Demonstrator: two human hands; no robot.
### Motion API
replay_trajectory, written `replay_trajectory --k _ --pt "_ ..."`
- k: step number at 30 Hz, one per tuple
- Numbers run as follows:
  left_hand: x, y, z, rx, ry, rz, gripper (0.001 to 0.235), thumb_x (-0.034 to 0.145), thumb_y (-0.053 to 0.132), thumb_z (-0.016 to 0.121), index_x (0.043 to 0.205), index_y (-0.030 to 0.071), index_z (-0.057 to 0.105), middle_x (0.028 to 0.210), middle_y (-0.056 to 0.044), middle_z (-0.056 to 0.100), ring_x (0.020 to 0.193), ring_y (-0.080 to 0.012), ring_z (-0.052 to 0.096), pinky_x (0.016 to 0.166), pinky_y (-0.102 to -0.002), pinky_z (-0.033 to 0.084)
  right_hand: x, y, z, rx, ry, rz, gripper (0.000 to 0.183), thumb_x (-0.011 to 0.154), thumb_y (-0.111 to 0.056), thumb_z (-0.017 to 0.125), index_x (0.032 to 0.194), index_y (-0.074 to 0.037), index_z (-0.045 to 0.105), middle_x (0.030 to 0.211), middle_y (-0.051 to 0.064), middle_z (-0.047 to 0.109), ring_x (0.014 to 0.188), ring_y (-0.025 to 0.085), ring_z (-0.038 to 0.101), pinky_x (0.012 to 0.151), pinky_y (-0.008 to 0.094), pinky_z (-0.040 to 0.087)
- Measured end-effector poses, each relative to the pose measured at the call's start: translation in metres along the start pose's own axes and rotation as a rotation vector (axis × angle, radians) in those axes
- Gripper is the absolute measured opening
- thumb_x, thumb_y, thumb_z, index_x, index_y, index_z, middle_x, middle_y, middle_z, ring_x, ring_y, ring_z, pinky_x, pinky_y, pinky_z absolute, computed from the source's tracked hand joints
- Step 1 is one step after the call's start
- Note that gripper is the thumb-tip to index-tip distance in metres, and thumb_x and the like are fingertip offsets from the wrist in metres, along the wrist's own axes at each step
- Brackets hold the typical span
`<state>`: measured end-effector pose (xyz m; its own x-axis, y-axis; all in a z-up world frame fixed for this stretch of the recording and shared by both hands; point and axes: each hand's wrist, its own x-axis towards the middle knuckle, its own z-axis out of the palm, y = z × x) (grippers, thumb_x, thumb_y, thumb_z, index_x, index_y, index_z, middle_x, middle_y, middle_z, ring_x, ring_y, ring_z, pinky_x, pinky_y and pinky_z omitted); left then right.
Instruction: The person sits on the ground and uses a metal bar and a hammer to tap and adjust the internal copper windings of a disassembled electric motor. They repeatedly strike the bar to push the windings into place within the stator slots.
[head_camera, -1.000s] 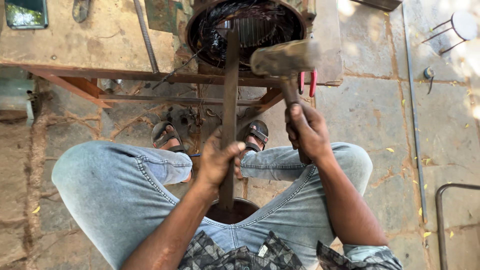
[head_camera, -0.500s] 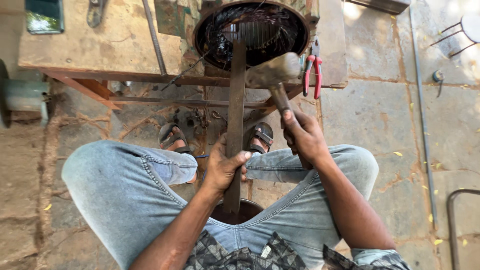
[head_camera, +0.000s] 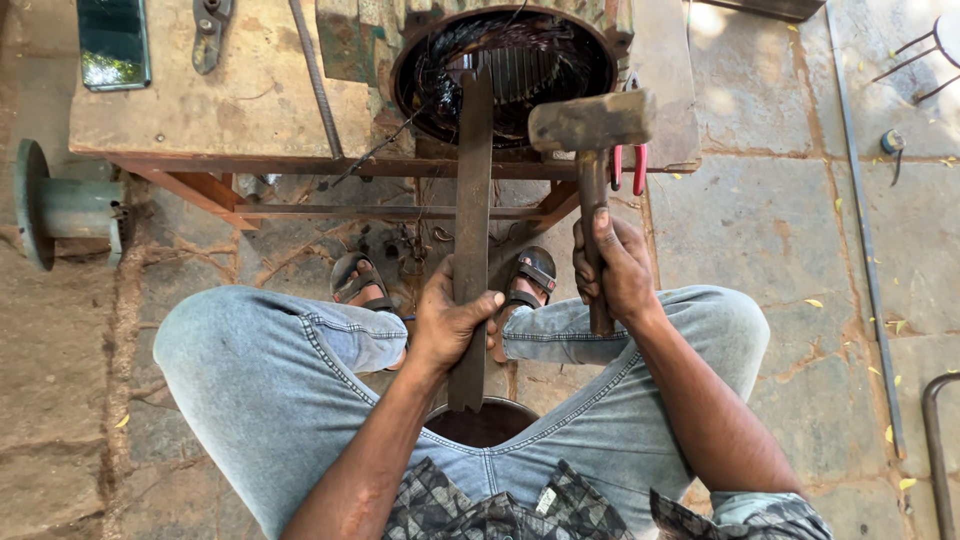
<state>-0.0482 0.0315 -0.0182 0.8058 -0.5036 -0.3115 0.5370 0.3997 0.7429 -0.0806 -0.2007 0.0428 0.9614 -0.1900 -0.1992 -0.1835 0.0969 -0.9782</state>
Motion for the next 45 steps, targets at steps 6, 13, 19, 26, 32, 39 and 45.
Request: replay_trajectory --k 6,13,19,26,32,39,45 --pt "0.001 0.004 -0.002 0.041 0.020 -0.040 0.054 0.079 0.007 0.080 0.125 0.004 0.051 0.079 -0.005 0.064 0.054 -0.0091 0.061 0.044 -0.026 0.056 -0.003 0.003 -0.003 -0.075 -0.001 -0.118 0.052 0.106 -0.055 0.047 0.095 -0.004 0.053 0.060 0.000 0.048 0.044 0.009 0.045 0.040 0.025 0.041" --pt "-0.003 0.010 -0.011 0.087 0.061 -0.095 0.055 0.077 0.009 0.081 0.123 0.006 0.052 0.081 -0.005 0.065 0.052 -0.0103 0.061 0.042 -0.026 0.054 0.004 0.012 0.008 -0.367 0.084 0.040 0.049 0.105 -0.052 0.051 0.091 -0.006 0.056 0.063 -0.002 0.050 0.048 0.007 0.046 0.041 0.025 0.039" --pt "0.006 0.003 -0.001 0.009 0.016 -0.017 0.053 0.079 0.012 0.081 0.124 0.007 0.054 0.084 -0.003 0.065 0.054 -0.0100 0.061 0.044 -0.026 0.055 0.001 0.001 0.008 -0.226 0.043 0.161 0.047 0.103 -0.051 0.050 0.090 -0.006 0.056 0.058 -0.002 0.047 0.043 0.008 0.043 0.038 0.025 0.037" --pt "0.030 0.009 0.002 0.008 0.024 0.022 0.052 0.079 0.012 0.082 0.123 0.005 0.055 0.078 -0.001 0.063 0.053 -0.0083 0.060 0.044 -0.025 0.053 0.002 -0.002 0.006 -0.160 0.007 -0.083 0.047 0.107 -0.051 0.047 0.095 -0.007 0.054 0.060 -0.001 0.048 0.044 0.007 0.044 0.041 0.024 0.039" --pt "0.024 0.009 0.005 0.009 0.031 0.051 0.058 0.079 0.017 0.082 0.128 0.006 0.053 0.082 -0.001 0.066 0.055 -0.0071 0.061 0.045 -0.024 0.054 0.011 0.014 0.008 -0.202 -0.028 -0.182 0.046 0.106 -0.050 0.046 0.095 -0.006 0.054 0.060 -0.001 0.050 0.043 0.007 0.047 0.037 0.023 0.040" --pt "0.026 0.009 0.014 -0.066 0.028 0.021 0.057 0.080 0.014 0.083 0.126 0.002 0.052 0.079 -0.005 0.064 0.053 -0.0098 0.060 0.044 -0.026 0.054 0.009 0.008 0.011 -0.284 -0.035 -0.125 0.048 0.109 -0.050 0.046 0.096 -0.005 0.057 0.062 -0.002 0.050 0.047 0.006 0.046 0.042 0.023 0.038" --pt "0.041 0.019 0.021 -0.072 0.047 0.018 0.050 0.081 0.015 0.082 0.121 0.003 0.054 0.071 -0.004 0.062 0.048 -0.0094 0.059 0.040 -0.025 0.052 0.011 -0.007 0.003 -0.243 0.000 -0.369 0.052 0.110 -0.055 0.045 0.100 -0.004 0.055 0.063 0.000 0.051 0.046 0.008 0.049 0.041 0.024 0.043"
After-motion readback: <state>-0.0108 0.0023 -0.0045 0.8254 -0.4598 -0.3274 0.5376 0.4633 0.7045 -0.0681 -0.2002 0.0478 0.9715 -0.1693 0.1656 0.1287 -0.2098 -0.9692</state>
